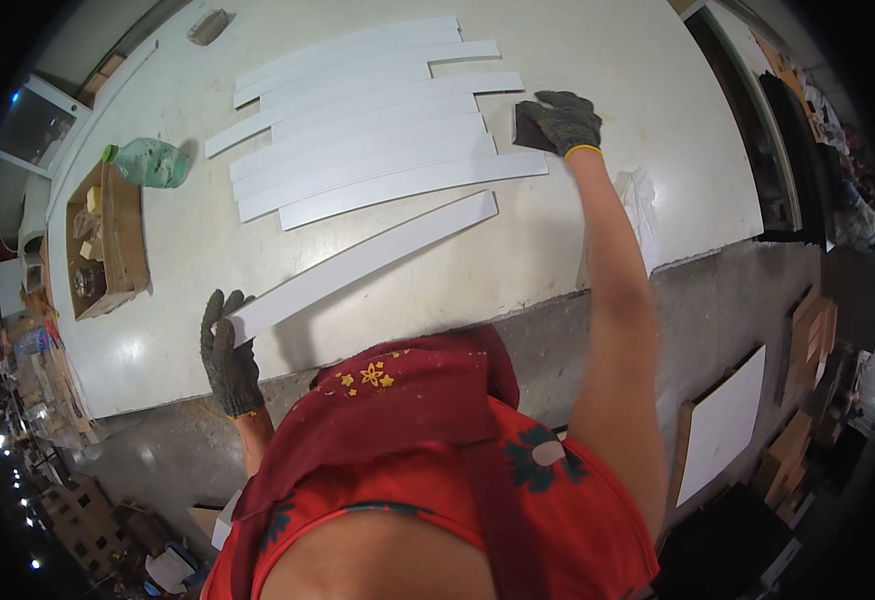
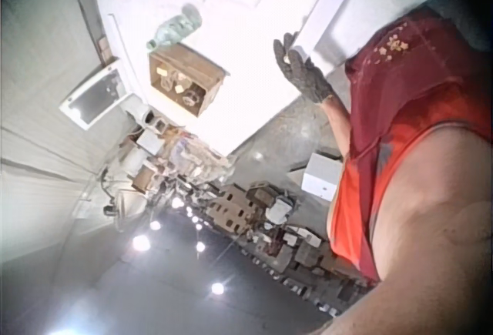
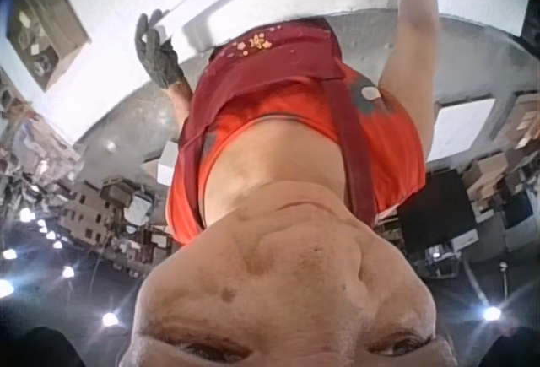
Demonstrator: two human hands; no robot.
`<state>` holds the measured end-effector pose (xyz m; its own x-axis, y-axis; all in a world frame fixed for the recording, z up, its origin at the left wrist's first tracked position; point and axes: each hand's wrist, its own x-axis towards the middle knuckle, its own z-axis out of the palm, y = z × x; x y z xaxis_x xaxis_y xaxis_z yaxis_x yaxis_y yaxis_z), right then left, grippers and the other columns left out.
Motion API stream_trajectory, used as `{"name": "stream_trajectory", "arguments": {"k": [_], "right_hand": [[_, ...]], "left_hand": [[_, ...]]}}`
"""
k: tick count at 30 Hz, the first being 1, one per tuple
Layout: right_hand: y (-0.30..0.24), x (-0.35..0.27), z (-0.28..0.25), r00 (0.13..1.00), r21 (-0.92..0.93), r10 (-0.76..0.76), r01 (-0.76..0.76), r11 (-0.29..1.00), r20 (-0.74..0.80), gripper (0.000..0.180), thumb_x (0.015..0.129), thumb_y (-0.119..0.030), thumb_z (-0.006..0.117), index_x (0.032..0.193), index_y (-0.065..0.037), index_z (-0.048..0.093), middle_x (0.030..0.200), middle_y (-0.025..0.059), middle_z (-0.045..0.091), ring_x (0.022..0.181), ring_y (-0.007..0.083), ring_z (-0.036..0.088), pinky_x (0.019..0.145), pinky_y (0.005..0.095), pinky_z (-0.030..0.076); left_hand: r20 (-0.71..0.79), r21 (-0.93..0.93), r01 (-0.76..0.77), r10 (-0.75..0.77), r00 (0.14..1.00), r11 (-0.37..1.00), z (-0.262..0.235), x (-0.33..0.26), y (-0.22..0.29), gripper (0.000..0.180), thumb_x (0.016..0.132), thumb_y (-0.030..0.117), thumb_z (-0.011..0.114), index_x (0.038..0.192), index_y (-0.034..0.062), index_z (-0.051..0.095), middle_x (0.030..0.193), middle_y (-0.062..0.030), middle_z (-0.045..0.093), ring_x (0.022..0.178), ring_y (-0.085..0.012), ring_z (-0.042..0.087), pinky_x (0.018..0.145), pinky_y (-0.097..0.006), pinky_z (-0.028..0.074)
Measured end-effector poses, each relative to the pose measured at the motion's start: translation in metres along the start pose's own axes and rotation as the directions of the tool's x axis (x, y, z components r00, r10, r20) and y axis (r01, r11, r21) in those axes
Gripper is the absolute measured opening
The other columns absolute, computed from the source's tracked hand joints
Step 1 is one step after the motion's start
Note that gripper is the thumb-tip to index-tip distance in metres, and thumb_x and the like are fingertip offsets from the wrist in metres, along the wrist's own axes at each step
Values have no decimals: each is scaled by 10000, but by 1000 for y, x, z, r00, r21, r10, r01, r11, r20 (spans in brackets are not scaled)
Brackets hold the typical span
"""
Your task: The person sands the surface and edges of white wooden strips using a sanding block. They rearrange the strips on the table and wipe them with a cloth.
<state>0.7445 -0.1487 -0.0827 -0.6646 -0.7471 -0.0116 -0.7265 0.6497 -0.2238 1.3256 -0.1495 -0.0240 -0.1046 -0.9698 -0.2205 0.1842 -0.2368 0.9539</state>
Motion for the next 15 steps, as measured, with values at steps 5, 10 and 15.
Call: {"name": "stream_trajectory", "arguments": {"k": [5, 10, 15], "right_hand": [[-68, 12, -11, 978, -341, 0, 74, 937, 211, 494, 783, -578, 588, 1098, -230, 739, 1230, 55, 644, 1198, 316, 517, 1007, 539, 377], [-38, 40, 8, 992, -184, -40, 61, 981, 116, 397, 796, -437, 593, 995, -134, 753, 1078, 109, 707, 1067, 315, 624, 905, 484, 493], [69, -5, -97, 991, 794, 63, 54, 605, -116, 333, 887, -296, 664, 1116, -63, 728, 1174, 48, 698, 1105, 147, 614, 936, 303, 462]], "left_hand": [[-6, -21, -17, 17, 1000, 1000, -5, -2, 4, 579, 941, 226, 622, 1429, -10, 420, 1317, -285, 558, 1212, -359, 566, 1028, -434, 456], [-3, -41, -26, 26, 1000, 999, -14, 4, 2, 562, 945, 212, 614, 1428, -3, 423, 1292, -277, 579, 1192, -360, 582, 1030, -435, 459], [-66, -28, -11, 9, 998, 1000, -19, 6, 2, 545, 949, 212, 611, 1421, 4, 433, 1292, -265, 581, 1192, -355, 581, 1030, -436, 460]]}}
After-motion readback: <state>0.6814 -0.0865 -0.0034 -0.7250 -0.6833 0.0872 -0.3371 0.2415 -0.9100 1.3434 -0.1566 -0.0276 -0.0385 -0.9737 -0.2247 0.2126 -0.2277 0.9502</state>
